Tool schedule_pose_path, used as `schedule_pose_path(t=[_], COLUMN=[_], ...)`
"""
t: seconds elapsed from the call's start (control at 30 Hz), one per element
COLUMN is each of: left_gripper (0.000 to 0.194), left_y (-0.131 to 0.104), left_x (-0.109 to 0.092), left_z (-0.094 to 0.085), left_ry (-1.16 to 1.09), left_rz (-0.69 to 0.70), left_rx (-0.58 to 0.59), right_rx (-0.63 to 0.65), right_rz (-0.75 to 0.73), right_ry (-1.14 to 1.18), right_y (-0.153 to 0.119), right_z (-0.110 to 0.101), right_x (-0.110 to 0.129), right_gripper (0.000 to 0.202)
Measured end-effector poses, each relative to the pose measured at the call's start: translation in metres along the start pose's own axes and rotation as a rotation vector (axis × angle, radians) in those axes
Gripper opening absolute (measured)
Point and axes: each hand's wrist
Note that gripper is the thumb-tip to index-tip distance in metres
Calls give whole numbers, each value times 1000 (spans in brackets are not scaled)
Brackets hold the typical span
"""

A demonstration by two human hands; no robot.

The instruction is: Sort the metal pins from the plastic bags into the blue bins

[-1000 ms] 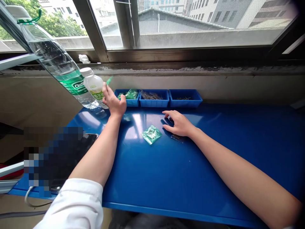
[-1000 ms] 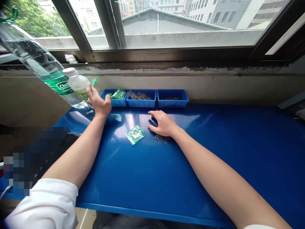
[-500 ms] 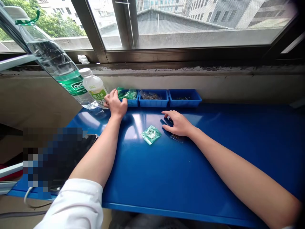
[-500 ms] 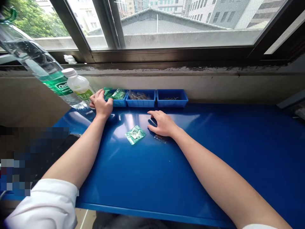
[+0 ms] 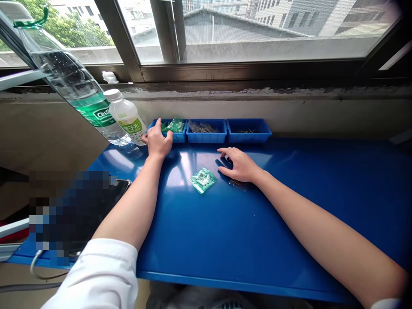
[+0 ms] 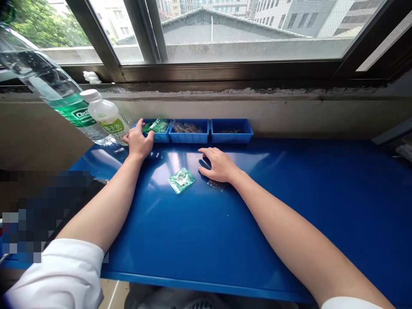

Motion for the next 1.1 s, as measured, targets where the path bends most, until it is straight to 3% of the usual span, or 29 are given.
schedule_pose_path(t=[0.13,0.23,0.33,0.4,0.47,0.57,0.7,0.8,0.93,1.03,1.1], left_gripper=[53,51,43,31,19,15,15,15,21,37,38], left_y=[-1,-3,-7,-11,-17,-27,-33,-30,-23,-21,-22], left_x=[0,-2,-8,-16,-27,-48,-65,-67,-69,-74,-77], left_z=[2,3,5,6,6,2,-3,-6,-15,-22,-23], left_ry=[38,61,46,-37,-187,-436,-536,-524,-510,-495,-480], left_rz=[-36,-17,84,209,349,468,432,379,436,517,549], left_rx=[4,-57,-181,-194,-79,307,849,1113,1299,1297,1292], right_rx=[-8,-8,-7,-5,-4,-3,-4,-12,-14,-10,-11], right_rz=[-8,-17,-20,-28,-38,-43,-39,-38,-37,-32,-31], right_ry=[4,4,1,-2,-4,-8,-22,-32,-38,-36,-35], right_y=[0,0,1,1,1,2,2,2,2,1,1], right_z=[1,1,1,0,0,0,1,2,2,1,0], right_x=[-1,-2,-2,-2,-1,-1,-1,-1,0,0,1], right_gripper=[54,53,50,47,44,40,37,35,34,33,33])
Point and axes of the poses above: each hand's wrist, its own y-axis towards the middle knuckle, its own z-axis out of the palm, x = y × z, and after that the axes turned 5 degrees about z, right-handed
